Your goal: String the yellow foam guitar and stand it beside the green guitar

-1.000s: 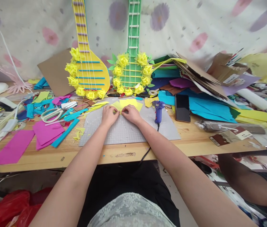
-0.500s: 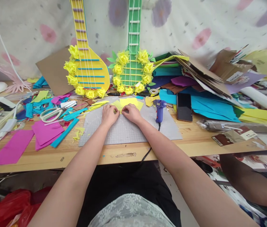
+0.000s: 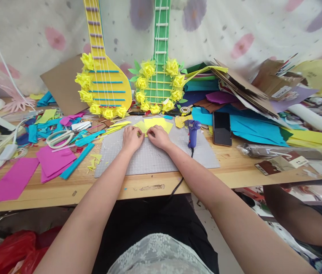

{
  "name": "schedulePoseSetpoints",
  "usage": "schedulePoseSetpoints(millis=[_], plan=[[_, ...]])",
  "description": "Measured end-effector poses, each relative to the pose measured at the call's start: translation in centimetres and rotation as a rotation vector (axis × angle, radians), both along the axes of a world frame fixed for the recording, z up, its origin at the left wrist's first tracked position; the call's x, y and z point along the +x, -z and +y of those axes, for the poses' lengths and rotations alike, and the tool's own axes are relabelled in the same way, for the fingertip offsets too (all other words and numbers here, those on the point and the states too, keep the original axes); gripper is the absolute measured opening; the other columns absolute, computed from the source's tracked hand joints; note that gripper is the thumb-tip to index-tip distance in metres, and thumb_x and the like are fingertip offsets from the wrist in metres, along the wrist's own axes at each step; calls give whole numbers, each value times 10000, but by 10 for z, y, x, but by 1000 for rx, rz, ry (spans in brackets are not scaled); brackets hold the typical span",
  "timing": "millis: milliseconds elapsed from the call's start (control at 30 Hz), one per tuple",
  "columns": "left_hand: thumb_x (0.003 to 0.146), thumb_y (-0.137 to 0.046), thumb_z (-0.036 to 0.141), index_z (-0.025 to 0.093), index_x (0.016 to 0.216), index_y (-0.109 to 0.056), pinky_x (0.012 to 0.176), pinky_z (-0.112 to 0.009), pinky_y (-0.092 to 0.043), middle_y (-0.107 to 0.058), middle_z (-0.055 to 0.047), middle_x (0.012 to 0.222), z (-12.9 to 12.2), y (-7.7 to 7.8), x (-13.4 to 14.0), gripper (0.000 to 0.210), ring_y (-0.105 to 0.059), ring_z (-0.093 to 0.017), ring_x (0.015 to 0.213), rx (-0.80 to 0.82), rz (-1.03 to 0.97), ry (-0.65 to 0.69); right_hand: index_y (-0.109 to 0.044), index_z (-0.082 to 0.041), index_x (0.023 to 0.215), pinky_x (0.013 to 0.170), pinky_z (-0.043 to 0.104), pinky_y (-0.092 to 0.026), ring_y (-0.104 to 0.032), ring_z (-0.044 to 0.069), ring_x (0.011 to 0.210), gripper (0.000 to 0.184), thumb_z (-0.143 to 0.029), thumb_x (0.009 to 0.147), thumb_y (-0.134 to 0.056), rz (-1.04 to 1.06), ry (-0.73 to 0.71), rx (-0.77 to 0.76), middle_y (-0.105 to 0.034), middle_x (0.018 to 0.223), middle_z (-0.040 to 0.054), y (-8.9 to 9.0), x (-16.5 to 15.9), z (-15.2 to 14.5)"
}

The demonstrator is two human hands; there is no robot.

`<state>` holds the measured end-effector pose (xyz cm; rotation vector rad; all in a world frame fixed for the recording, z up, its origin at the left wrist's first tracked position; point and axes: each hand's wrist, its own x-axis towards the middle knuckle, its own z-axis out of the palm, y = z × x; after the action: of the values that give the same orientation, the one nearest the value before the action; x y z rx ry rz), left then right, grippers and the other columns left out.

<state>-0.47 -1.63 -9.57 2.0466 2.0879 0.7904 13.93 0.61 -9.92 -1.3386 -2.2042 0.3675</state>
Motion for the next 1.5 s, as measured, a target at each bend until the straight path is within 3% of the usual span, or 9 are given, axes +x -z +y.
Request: schedulePoseSetpoints(millis=[933,1100,1267,1367,1500], plan=[[811,-487,309,216,820,-568,916,-393,-346,-517,-99,1006,-5,-3,4,124,-424,-270,1064,4,69,-1,-607,-186,878,800,321,-380,-467,205,918,150,-219,823,-471,-60,-10,37,-570,931,74,-1,-2,-4],[742,-578,384,217,837,-548,914,-387,-363,-513,-94,984,-5,-2,2,195,-432,-269,1058,9,33,10,-608,-184,880,812,328,-379,-465,208,934,143,-212,814,-484,-52,0,22,-568,951,78,0,-2,-3],[714,-535,174,227,811,-536,927,-375,-373,-527,-63,948,-2,-2,-4,111,-461,-236,1035,22,-54,-32,-611,-182,872,808,331,-382,-471,206,918,156,-213,827,-464,-52,-6,26,-571,929,79,-1,-2,-3],[684,-428,41,230,786,-528,922,-365,-386,-551,-54,945,-1,-2,-6,237,-472,-218,1032,33,-96,-47,-614,-184,863,789,323,-388,-477,208,908,157,-205,821,-464,-53,3,36,-579,924,75,-2,-2,-4],[640,-403,9,225,759,-536,937,-344,-391,-580,-46,953,-2,-3,-9,281,-483,-203,1044,54,-143,-49,-616,-186,855,778,317,-391,-481,207,904,155,-206,810,-470,-48,13,33,-585,924,70,-3,-3,-5]])
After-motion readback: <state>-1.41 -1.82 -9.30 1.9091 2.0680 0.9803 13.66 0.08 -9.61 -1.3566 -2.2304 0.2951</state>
